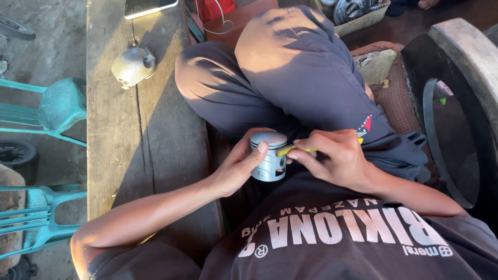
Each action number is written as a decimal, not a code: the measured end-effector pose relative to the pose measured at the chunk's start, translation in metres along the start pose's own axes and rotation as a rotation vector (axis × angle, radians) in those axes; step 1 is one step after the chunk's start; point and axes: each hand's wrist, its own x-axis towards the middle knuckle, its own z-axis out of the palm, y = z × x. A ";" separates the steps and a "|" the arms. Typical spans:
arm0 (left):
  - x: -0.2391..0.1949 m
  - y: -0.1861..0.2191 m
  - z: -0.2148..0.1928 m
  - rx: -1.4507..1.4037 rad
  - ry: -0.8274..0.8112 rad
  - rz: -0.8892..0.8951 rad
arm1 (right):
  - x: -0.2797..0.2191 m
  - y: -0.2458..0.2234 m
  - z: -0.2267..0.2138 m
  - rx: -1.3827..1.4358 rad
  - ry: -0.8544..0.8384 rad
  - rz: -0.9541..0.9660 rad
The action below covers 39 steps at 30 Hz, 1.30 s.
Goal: Polishing the skirt surface of a motorcycle piston using a small piece of abrasive material.
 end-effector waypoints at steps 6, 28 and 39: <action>0.007 -0.014 -0.007 0.079 0.105 -0.013 | 0.000 0.002 0.005 -0.019 -0.039 -0.061; 0.007 0.003 -0.001 0.058 0.120 -0.093 | 0.001 -0.006 -0.006 -0.125 -0.166 0.062; 0.011 -0.009 -0.011 -0.010 0.074 -0.102 | -0.003 -0.012 -0.002 -0.058 -0.254 0.066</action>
